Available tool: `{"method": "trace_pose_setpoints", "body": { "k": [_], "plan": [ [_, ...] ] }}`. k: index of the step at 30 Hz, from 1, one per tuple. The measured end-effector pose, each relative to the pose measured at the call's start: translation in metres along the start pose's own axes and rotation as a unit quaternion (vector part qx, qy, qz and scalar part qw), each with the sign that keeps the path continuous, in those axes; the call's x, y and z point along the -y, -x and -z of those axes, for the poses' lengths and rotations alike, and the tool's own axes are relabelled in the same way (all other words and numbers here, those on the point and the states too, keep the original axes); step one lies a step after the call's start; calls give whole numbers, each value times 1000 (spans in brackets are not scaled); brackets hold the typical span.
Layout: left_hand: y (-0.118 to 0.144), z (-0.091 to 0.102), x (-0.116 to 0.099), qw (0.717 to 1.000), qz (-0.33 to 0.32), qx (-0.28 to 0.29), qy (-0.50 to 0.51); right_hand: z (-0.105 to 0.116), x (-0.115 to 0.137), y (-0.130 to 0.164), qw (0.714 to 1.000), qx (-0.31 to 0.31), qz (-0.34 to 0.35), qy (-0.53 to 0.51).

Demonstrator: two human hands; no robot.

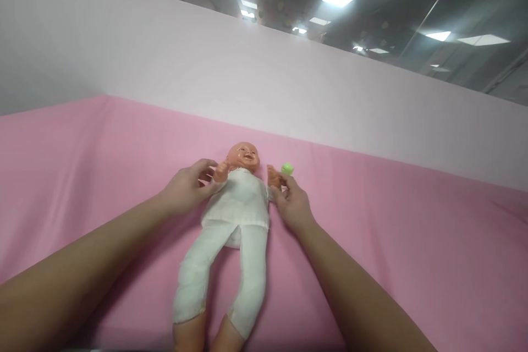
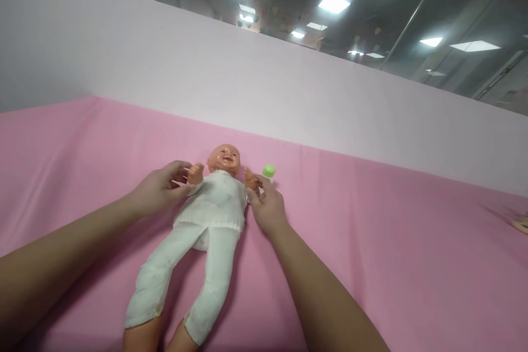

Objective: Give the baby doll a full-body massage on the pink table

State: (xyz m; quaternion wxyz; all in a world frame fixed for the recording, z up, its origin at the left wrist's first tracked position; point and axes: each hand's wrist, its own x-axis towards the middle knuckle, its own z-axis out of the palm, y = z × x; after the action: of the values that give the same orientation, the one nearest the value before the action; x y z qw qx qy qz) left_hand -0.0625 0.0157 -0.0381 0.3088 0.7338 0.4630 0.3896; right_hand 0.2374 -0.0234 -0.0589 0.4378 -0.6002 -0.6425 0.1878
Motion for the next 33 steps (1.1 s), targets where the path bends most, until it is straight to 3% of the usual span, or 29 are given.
{"method": "trace_pose_setpoints", "body": {
  "k": [3, 7, 9, 11, 14, 17, 20, 23, 25, 27, 30, 33],
  "plan": [
    [-7, 16, 6, 991, 61, -36, 118, 14, -19, -11, 992, -77, -51, -90],
    [-18, 43, 21, 955, 176, -72, 227, 31, -46, -24, 974, -156, -145, -73],
    [-21, 56, 31, 957, 222, -106, 155, 38, -55, -28, 971, -154, -178, -30],
    [-23, 66, 40, 963, 248, -109, 6, 42, -59, -29, 972, -131, -195, 27],
    [-25, 72, 48, 948, 253, -26, -193, 47, -59, -31, 970, -61, -201, 125],
    [-25, 68, 41, 921, 232, 31, -311, 51, -56, -33, 959, -4, -201, 199],
    [-12, 55, 23, 905, 138, 21, -402, 54, -57, -35, 953, 10, -206, 221],
    [21, 38, 7, 908, -90, 64, -404, 55, -60, -36, 954, 15, -205, 216],
    [50, 27, 2, 891, -240, 110, -370, 54, -61, -36, 956, 16, -202, 213],
    [77, 19, 0, 875, -347, 99, -322, 53, -61, -37, 957, 9, -200, 208],
    [97, 9, -4, 847, -458, 69, -260, 51, -60, -37, 962, -21, -200, 184],
    [92, 0, -12, 830, -501, 37, -243, 50, -63, -35, 969, -52, -209, 122]
  ]
}}
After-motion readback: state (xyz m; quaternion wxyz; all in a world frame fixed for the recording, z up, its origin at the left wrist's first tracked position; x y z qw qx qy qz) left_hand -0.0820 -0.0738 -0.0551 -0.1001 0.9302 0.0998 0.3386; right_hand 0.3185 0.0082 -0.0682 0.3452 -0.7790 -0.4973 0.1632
